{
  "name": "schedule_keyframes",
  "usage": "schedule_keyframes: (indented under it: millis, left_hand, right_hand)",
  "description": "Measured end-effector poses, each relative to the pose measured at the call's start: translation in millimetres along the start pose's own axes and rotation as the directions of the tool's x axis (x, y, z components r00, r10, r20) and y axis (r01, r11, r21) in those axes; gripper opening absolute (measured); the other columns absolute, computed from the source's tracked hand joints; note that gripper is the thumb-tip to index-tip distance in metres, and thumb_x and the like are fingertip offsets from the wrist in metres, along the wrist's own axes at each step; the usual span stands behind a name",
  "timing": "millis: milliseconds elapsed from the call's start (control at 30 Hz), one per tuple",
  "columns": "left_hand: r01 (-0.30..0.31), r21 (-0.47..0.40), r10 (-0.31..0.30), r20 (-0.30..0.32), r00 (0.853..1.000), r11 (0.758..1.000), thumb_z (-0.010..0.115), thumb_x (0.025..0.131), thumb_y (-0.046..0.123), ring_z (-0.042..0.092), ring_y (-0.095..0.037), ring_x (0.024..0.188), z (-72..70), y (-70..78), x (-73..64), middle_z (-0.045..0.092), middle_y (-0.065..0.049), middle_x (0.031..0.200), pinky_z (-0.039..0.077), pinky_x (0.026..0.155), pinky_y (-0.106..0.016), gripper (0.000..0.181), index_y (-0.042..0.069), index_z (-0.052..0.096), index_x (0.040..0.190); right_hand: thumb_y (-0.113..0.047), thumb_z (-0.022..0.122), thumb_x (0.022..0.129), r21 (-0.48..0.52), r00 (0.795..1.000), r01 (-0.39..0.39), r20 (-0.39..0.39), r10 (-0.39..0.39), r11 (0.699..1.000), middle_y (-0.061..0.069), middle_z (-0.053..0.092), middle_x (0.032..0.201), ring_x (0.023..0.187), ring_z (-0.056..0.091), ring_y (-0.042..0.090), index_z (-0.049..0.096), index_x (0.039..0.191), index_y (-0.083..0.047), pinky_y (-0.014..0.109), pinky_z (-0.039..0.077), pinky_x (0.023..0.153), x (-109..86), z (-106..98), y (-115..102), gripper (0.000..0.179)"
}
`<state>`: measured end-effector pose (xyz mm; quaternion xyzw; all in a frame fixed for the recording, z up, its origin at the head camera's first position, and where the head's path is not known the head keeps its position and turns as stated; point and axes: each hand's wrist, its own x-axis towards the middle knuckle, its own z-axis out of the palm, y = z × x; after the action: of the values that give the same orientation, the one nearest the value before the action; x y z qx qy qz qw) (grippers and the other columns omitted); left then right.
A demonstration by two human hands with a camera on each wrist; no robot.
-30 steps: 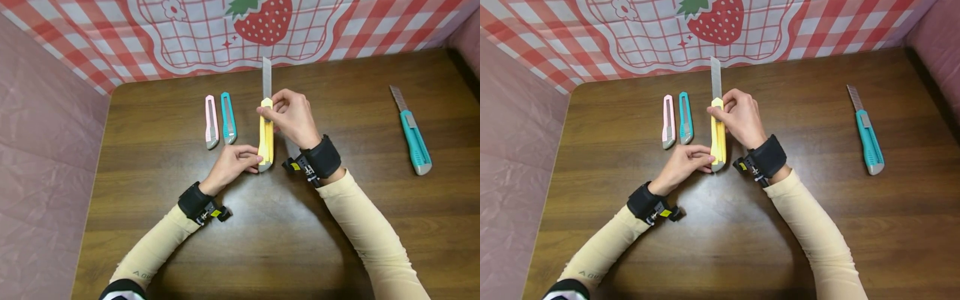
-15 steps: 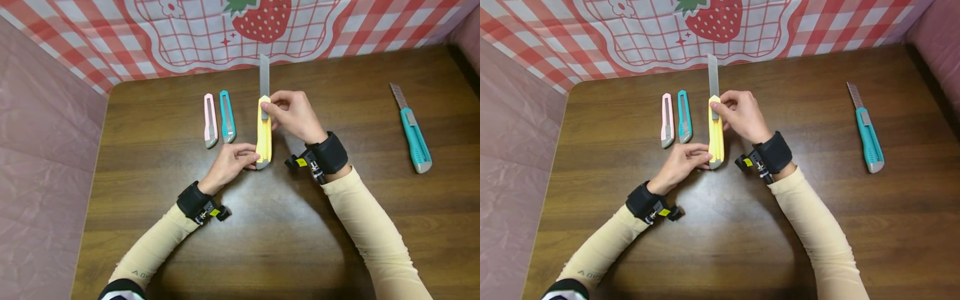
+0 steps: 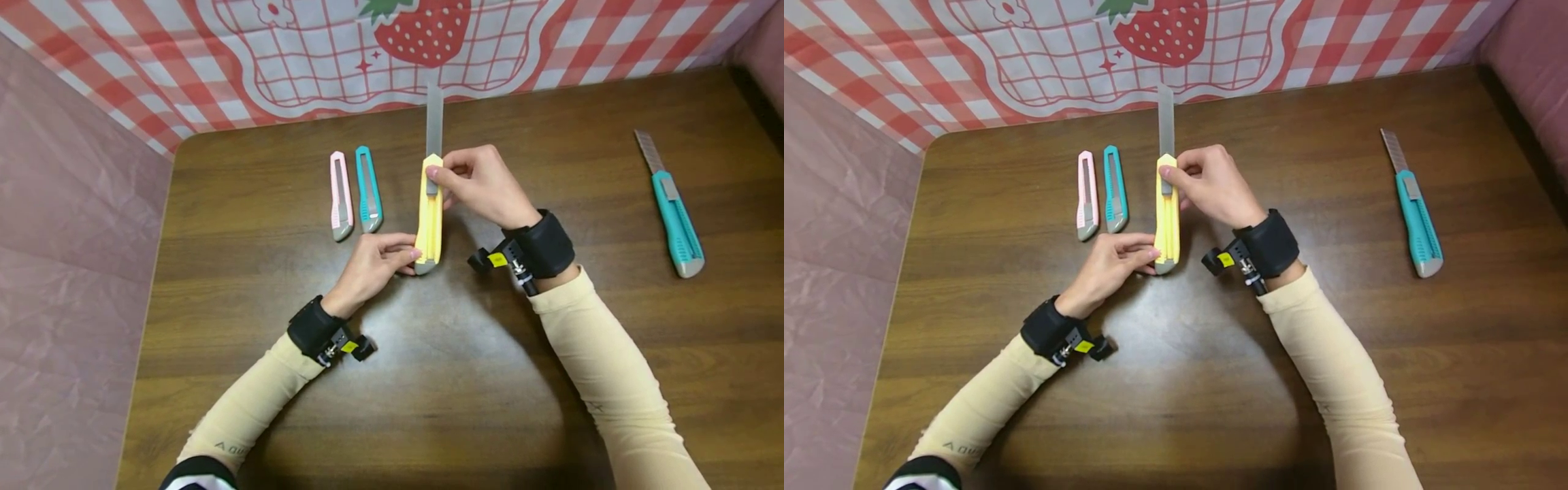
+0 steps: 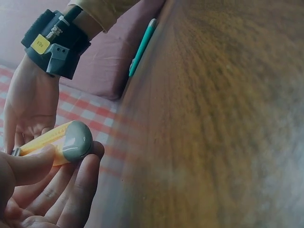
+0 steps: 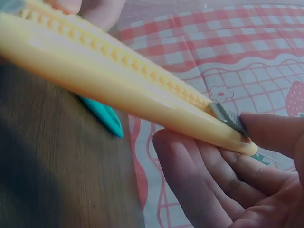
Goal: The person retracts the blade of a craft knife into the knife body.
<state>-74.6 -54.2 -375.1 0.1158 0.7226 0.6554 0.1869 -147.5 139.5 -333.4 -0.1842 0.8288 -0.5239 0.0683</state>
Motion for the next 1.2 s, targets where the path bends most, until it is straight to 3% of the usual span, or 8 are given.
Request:
schedule_keyframes:
  millis: [233,467,733,933,1200]
  left_hand:
    - [-0.001,0.022,0.001,-0.004,1.000,1.000,0.057,0.088,-0.006,0.065,-0.031,0.076,0.8,2.5,-0.5,0.064,-0.029,0.099,0.058,0.072,-0.048,0.023,-0.015,0.058,0.109]
    - [0.006,0.028,-0.005,-0.001,1.000,1.000,0.057,0.088,-0.005,0.064,-0.034,0.077,1.5,1.9,-0.9,0.065,-0.029,0.099,0.057,0.072,-0.048,0.022,-0.014,0.058,0.109]
    - [0.003,-0.003,-0.003,-0.017,1.000,1.000,0.061,0.087,-0.001,0.066,-0.024,0.075,0.4,-24.9,6.9,0.067,-0.025,0.097,0.060,0.068,-0.041,0.023,-0.010,0.061,0.108]
    - [-0.013,-0.002,0.013,-0.043,0.999,1.000,0.062,0.086,-0.001,0.066,-0.021,0.074,-0.7,-28.0,7.1,0.067,-0.023,0.096,0.060,0.065,-0.033,0.023,-0.010,0.061,0.108]
    - [-0.004,-0.012,0.003,-0.051,0.999,1.000,0.061,0.086,-0.003,0.066,-0.025,0.077,-3.2,-21.9,7.3,0.065,-0.028,0.098,0.060,0.069,-0.037,0.025,-0.012,0.059,0.110]
  right_hand:
    - [-0.005,0.060,0.089,0.007,1.000,-0.011,0.004,0.011,1.000,0.022,0.064,0.076,0.058,0.062,0.031,0.065,0.088,0.010,0.018,0.055,0.049,-5.9,-1.3,-24.9,0.015]
    - [-0.002,0.061,0.088,-0.001,1.000,-0.019,0.009,0.019,1.000,0.021,0.065,0.077,0.059,0.062,0.029,0.065,0.089,0.010,0.019,0.056,0.049,-8.1,-1.8,-28.2,0.013]
    - [-0.001,0.061,0.087,0.021,1.000,0.005,0.019,-0.005,1.000,0.021,0.065,0.077,0.060,0.063,0.027,0.065,0.087,0.010,0.020,0.057,0.050,-8.6,-2.6,-26.3,0.012]
    - [-0.001,0.063,0.086,0.050,1.000,-0.018,0.023,0.017,0.999,0.022,0.065,0.079,0.064,0.064,0.027,0.065,0.090,0.009,0.020,0.057,0.052,-9.5,-0.4,-29.7,0.011]
    - [-0.011,0.068,0.085,0.112,1.000,-0.028,0.005,0.028,0.993,0.015,0.066,0.081,0.068,0.065,0.020,0.064,0.092,0.002,0.026,0.059,0.055,0.4,3.7,3.4,0.015]
